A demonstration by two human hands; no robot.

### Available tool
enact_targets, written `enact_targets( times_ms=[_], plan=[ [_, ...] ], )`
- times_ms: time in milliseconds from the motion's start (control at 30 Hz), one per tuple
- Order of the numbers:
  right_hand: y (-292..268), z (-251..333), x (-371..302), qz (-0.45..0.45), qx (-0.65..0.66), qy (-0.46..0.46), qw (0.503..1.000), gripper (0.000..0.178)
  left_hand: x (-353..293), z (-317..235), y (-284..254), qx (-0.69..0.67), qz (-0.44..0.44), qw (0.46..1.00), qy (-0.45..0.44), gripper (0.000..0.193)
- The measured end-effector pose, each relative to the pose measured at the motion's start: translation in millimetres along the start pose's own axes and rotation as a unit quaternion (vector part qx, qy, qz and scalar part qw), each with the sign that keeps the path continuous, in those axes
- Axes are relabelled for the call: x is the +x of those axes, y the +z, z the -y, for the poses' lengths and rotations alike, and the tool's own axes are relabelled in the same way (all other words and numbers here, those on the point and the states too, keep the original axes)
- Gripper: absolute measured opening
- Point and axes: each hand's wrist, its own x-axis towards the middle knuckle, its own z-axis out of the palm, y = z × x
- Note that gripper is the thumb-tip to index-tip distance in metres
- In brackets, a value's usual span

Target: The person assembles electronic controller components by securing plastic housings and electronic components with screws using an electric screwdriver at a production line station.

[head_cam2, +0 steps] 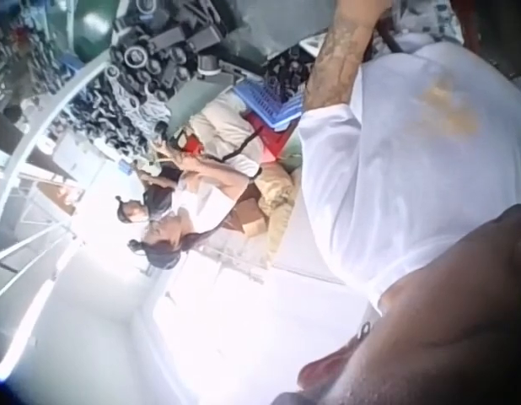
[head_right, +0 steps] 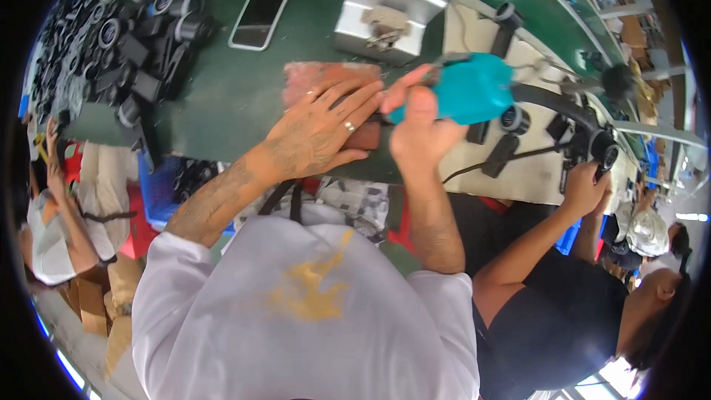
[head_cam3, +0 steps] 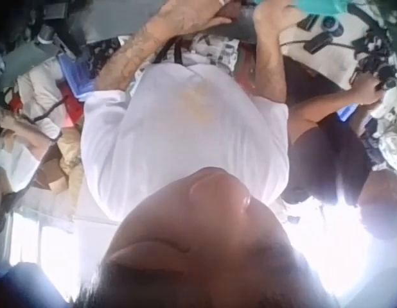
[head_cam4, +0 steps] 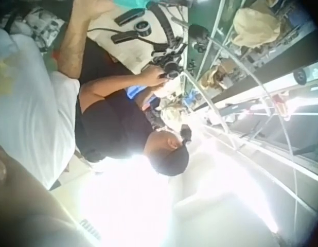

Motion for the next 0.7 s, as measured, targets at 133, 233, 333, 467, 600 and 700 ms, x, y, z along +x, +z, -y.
enact_targets(
  times_ms=[133,233,333,467,600,700],
  plan=[
    [3,-34,-14,-0.004,-0.035,-0.030,0.999,0.041,-7,-1,-6,-0.022,0.067,0.995,-0.067,0.083],
    [4,-19,-10,0.026,-0.033,-0.038,0.998,0.039,-11,-2,-12,0.012,0.050,0.998,-0.042,0.083],
    [3,-8,-7,0.044,-0.010,-0.022,0.999,0.038,-7,-7,-11,0.003,0.015,1.000,-0.020,0.079],
    [5,6,-8,0.045,-0.012,0.002,0.999,0.045,-11,-1,-1,-0.019,-0.023,0.998,-0.046,0.073],
    [-6,24,-33,-0.024,0.050,0.010,0.998,0.062,-4,-1,-20,-0.053,-0.065,0.996,-0.038,0.054],
    [-21,43,-57,-0.050,0.049,-0.008,0.998,0.065,5,-21,-28,-0.008,-0.004,1.000,-0.006,0.037]
  ],
)
